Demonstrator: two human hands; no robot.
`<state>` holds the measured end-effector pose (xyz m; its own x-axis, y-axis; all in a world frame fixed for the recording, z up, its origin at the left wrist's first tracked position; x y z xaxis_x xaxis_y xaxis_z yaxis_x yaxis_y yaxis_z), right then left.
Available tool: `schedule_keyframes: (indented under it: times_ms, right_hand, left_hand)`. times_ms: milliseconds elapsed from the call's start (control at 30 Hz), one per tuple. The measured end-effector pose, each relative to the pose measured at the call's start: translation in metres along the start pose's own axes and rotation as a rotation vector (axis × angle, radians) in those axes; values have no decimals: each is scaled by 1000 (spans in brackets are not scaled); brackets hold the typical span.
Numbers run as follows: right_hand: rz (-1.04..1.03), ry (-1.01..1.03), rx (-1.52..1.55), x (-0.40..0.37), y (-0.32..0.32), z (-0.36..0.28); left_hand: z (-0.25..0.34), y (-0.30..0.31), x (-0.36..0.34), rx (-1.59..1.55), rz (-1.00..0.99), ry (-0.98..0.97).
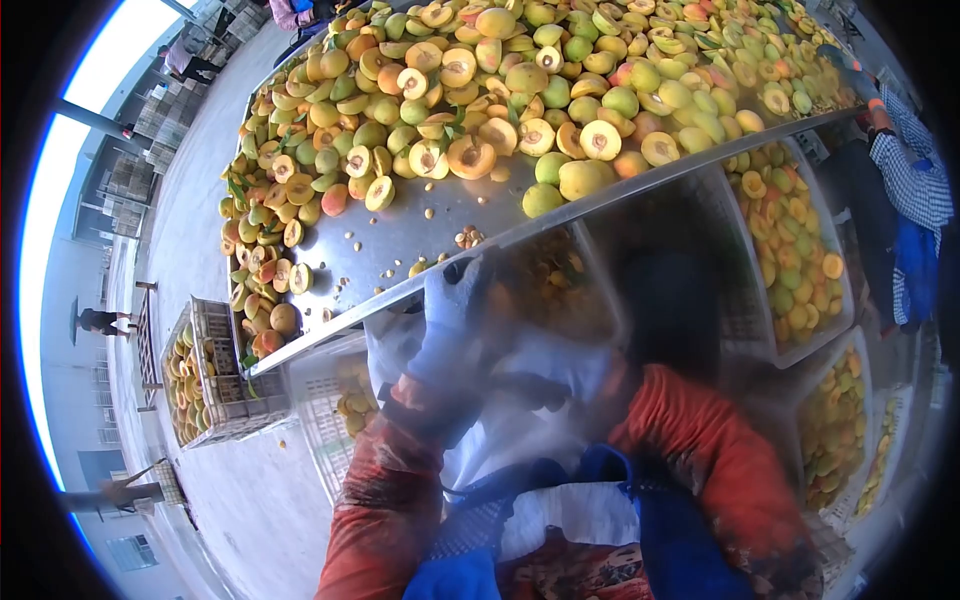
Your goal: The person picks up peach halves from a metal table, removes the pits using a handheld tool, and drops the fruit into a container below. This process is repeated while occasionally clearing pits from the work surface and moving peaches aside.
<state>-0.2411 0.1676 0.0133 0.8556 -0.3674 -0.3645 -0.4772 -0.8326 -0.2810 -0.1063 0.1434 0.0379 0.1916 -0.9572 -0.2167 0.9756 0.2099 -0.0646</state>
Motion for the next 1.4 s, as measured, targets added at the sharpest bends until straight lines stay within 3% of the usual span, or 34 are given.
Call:
schedule_keyframes:
  times_ms: [100, 133, 167, 200, 233, 267, 300, 333, 400, 433, 467, 500, 533, 600, 633, 667, 700, 733, 800, 833, 867, 900, 933, 967, 1000, 1067, 1100, 1133, 1200, 1233, 1267, 1300, 1333, 1400]
  right_hand:
    - [-19, 128, -71, 25, 4, 40]
    - [-22, 127, -75, 19, 4, 29]
    - [-120, 93, 192, 9, 2, 15]
    - [-215, 57, 460, 0, 0, 3]
    - [-217, 59, 455, -3, -2, 0]
    - [-146, 210, 528, -6, -6, -1]
    - [-77, 360, 600, -8, -7, -5]
    - [-89, 363, 597, -10, -3, -12]
    - [-47, 344, 324, -18, 14, -23]
    - [-39, 350, 338, -15, 26, -8]
    - [213, 421, -222, -4, 44, 20]
    - [458, 458, -787, 0, 58, 41]
    - [469, 456, -772, -2, 64, 54]
    - [817, 25, -1214, -2, 68, 77]
    - [810, 30, -1206, 5, 68, 86]
    - [815, 55, -1237, 12, 68, 91]
    - [827, 85, -1273, 16, 70, 85]
    - [835, 101, -1278, 14, 72, 77]
    - [725, -14, -1119, -3, 70, 44]
    - [742, -9, -1113, -2, 72, 51]
    - [740, 1, -1203, -1, 72, 62]
    - [736, 6, -1291, 1, 74, 69]
    - [750, -1, -1277, 0, 76, 67]
    - [660, 12, -1246, -4, 76, 61]
    - [570, 25, -1214, -6, 77, 59]
    - [588, 42, -1193, -5, 80, 62]
    - [588, 80, -1187, -4, 81, 63]
    - [581, 78, -1183, -3, 80, 65]
    - [987, 328, -1680, -7, 69, 70]
    - [944, 321, -1667, -9, 61, 67]
    - [1061, 299, -1593, -10, 64, 58]
    - [1181, 276, -1524, -13, 68, 48]
    - [1159, 273, -1536, -19, 69, 37]
    - [936, 274, -905, -28, 69, 19]
  left_hand:
    - [-3, 2, 3, 17, 28, -49]
    - [-14, 11, 11, 201, -43, -237]
    - [-24, 19, 17, 387, -113, -427]
    - [-18, 15, 15, 387, -109, -431]
    - [-9, 10, 12, 248, -108, -335]
    - [-4, 8, 10, 111, -105, -239]
    - [-4, 15, 12, 230, -182, -492]
    - [-2, 27, 13, 237, -174, -497]
    - [-5, 63, 12, -421, 62, 20]
    - [-10, 97, 3, -220, 144, -98]
    - [-14, 136, -14, -21, 221, -216]
    - [-10, 168, -31, 124, 278, -170]
    - [-6, 195, -47, 275, 333, -127]
    - [3, 215, -70, 1142, 284, -350]
    - [7, 215, -65, 934, 327, -262]
    - [19, 200, -56, 721, 375, -179]
    - [29, 180, -36, 825, 365, -188]
    - [41, 153, -12, 700, 309, -129]
    - [34, 124, 48, 605, 224, -135]
    - [34, 98, 76, 618, 188, -126]
    - [43, 66, 102, 639, 149, 3]
    - [18, 70, 147, 858, 126, -116]
    - [22, 44, 165, 905, 117, -90]
    - [20, 24, 186, 916, 114, 112]
    - [4, 16, 203, 915, 126, -20]
    - [-53, 33, 249, 583, -90, -522]
    - [-69, 38, 259, 633, -85, -692]
    - [-50, 26, 248, 635, -83, -683]
    - [3, -7, 201, 625, -125, 207]
    - [2, -5, 195, 592, -102, 229]
    - [-13, 7, 192, 365, -120, 151]
    - [-21, 16, 192, 366, -170, 20]
    - [-23, 20, 190, 366, -217, -121]
    - [-23, 29, 176, 264, -118, -114]
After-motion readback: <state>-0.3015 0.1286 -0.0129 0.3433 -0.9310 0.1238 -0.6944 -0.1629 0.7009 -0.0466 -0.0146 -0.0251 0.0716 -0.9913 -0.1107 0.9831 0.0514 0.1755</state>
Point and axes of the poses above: each hand's wrist, its own x-axis towards the middle knuckle, its own y-axis out of the back of the hand, z = x × y, the point moved 1 cm from there along x, towards the middle knuckle, and after that the axes turned 14 degrees about -x, right-handed, at the moved point
